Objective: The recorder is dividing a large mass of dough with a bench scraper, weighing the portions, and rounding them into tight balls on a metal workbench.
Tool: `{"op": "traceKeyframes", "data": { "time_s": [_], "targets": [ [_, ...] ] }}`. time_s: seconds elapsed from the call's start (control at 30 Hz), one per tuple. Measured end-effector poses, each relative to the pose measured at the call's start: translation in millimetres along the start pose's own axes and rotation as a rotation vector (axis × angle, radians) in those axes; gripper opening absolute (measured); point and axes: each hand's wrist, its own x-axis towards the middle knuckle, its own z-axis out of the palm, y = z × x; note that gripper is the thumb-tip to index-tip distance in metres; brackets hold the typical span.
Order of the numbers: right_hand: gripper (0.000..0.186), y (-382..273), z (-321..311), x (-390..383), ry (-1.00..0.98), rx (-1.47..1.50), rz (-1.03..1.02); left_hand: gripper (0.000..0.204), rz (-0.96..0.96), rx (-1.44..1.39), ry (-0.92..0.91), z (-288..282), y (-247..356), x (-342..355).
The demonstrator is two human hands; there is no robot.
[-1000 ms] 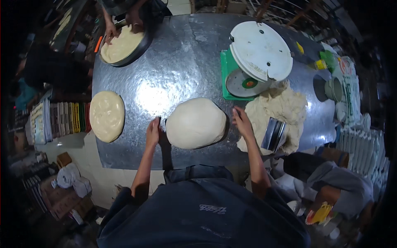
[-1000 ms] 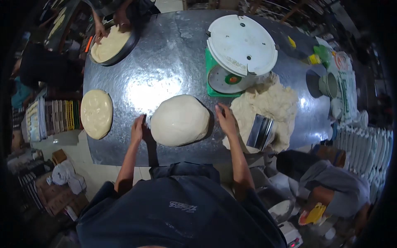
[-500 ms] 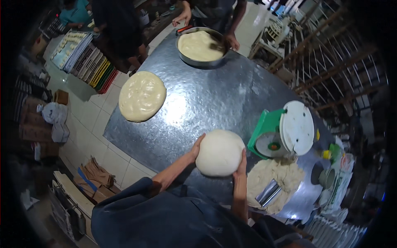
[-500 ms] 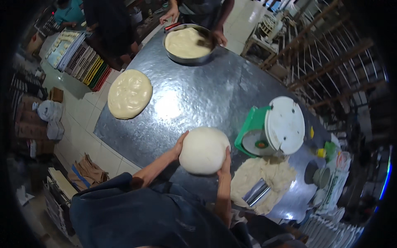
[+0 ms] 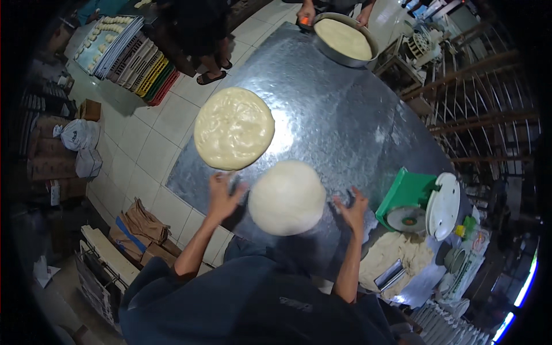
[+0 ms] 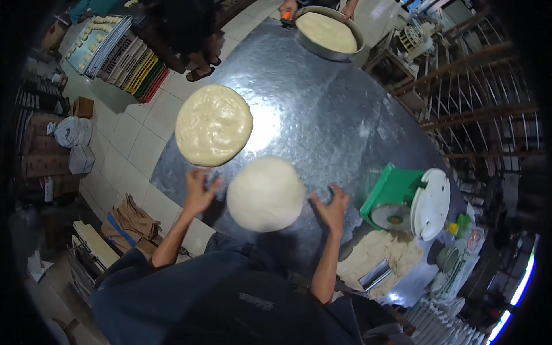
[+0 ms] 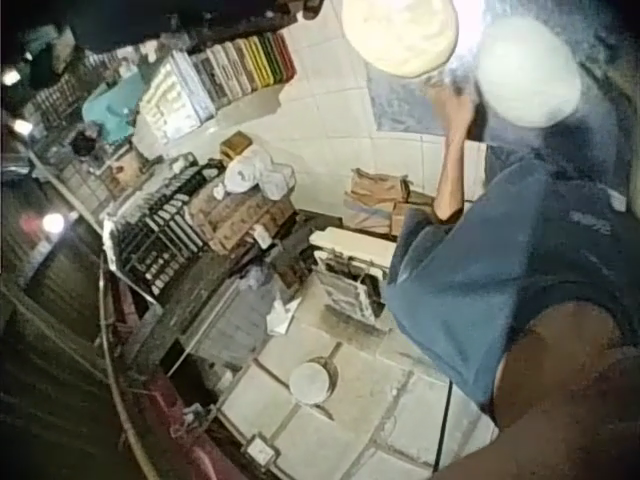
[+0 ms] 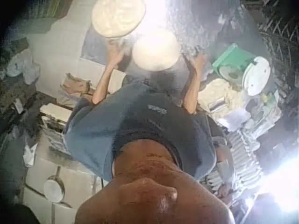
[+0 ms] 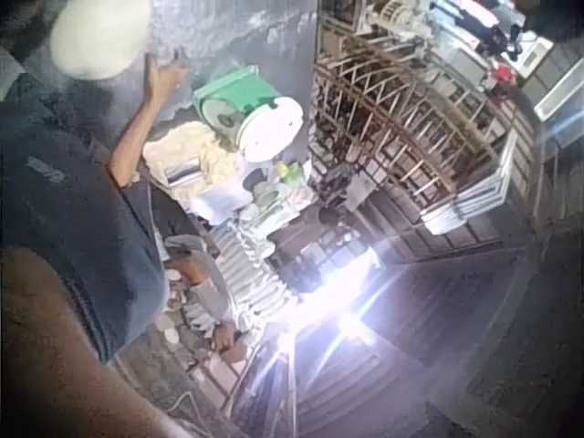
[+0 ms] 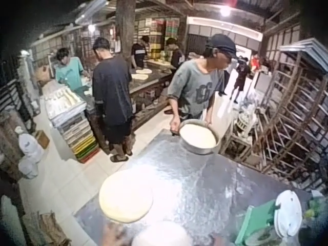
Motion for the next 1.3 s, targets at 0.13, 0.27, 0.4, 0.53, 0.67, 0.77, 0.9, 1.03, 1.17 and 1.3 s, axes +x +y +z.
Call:
{"op": "traceKeyframes", "data": {
  "time_s": [0.13, 0.27, 0.4, 0.53, 0.67, 0.77, 0.9, 1.03, 1.17, 1.3],
  "targets": [
    [0.04, -48, -1, 77, 0.118, 0.87, 0.431, 0.065, -0.459, -0.235, 0.325, -36, -69, 51],
    [0.032, -158, 56, 162, -0.26, 0.818, 0.035, 0.076, -0.468, -0.252, 0.398, -35, -91, 99],
    [0.074, -272, 141, 228, -0.235, 0.453, -0.183, 0.094, -0.664, -0.038, 0.382, -21, -89, 133],
    [0.099, -330, 188, 265, -0.292, 0.132, -0.3, 0.087, -0.767, -0.282, 0.459, -19, -81, 155],
    [0.084, -338, 195, 285, -0.816, -0.012, -0.178, 0.059, -0.785, -0.902, 0.252, -27, -71, 170],
    [0.068, -331, 191, 286, -0.814, 0.007, -0.301, 0.057, -0.684, -0.735, 0.116, -28, -66, 172],
    [0.046, -326, 177, 269, -0.868, 0.247, -0.358, 0.05, -0.411, -0.679, 0.13, -30, -59, 169],
    [0.035, -315, 132, 253, -1.011, 0.483, -0.3, 0.03, -0.292, -1.061, 0.082, -51, -44, 159],
    [0.037, -286, 50, 247, -0.917, 0.614, -0.466, 0.038, -0.083, -0.957, -0.091, -98, -11, 158],
    [0.049, -264, -32, 268, -0.822, 0.718, -0.417, 0.041, 0.354, -0.814, -0.288, -140, 45, 208]
  ]
}}
